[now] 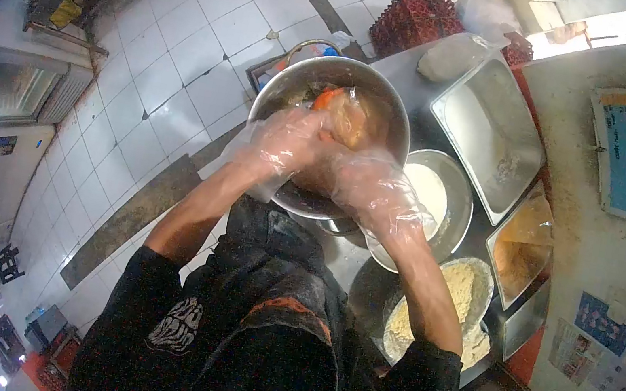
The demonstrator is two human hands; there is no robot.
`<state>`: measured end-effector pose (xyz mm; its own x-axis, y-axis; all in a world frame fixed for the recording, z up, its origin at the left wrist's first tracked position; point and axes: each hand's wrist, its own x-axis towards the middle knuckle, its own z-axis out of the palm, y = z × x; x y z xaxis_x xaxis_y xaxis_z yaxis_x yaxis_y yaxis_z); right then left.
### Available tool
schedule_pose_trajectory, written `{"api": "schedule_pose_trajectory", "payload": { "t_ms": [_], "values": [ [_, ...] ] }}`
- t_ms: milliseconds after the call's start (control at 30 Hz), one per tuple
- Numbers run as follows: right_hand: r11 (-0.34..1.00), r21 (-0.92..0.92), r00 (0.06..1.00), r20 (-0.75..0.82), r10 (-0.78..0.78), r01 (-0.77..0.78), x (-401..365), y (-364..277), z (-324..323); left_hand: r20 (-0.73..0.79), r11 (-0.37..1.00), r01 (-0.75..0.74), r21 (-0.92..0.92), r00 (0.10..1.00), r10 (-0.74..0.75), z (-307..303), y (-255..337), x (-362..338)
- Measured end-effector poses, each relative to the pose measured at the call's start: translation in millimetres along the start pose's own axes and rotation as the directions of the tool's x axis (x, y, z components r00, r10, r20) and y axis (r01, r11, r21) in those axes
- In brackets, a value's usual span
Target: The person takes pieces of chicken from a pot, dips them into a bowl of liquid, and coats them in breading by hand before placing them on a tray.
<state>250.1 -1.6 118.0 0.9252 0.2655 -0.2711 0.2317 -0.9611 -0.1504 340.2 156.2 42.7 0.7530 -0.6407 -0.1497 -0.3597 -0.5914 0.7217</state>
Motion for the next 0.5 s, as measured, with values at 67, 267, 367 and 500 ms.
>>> {"api": "schedule_pose_trajectory", "payload": {
  "t_ms": [67, 267, 367, 500],
  "values": [
    [0.994, 0.092, 0.98, 0.194, 0.041, -0.06, 6.1, -9.3, -13.0, 0.063, 0.997, -0.027, -0.071, 0.998, 0.031, 2.9, -6.3, -5.1],
    [0.967, -0.127, 0.975, -0.004, 0.222, -0.221, 2.8, -3.4, 0.1, -0.105, 0.988, -0.151, -0.039, 0.984, 0.147, 11.4, -16.8, -20.1],
    [0.992, -0.016, 0.985, -0.118, 0.124, -0.127, -11.8, 8.5, -12.2, 0.028, 0.94, -0.027, -0.341, 0.999, 0.038, 10.3, -25.6, -23.1],
    [0.973, -0.104, 0.966, -0.178, 0.186, -0.206, -16.9, -10.0, -5.4, -0.112, 0.975, -0.16, -0.156, 0.983, 0.143, 12.6, -19.9, -19.6]
  ]
}}
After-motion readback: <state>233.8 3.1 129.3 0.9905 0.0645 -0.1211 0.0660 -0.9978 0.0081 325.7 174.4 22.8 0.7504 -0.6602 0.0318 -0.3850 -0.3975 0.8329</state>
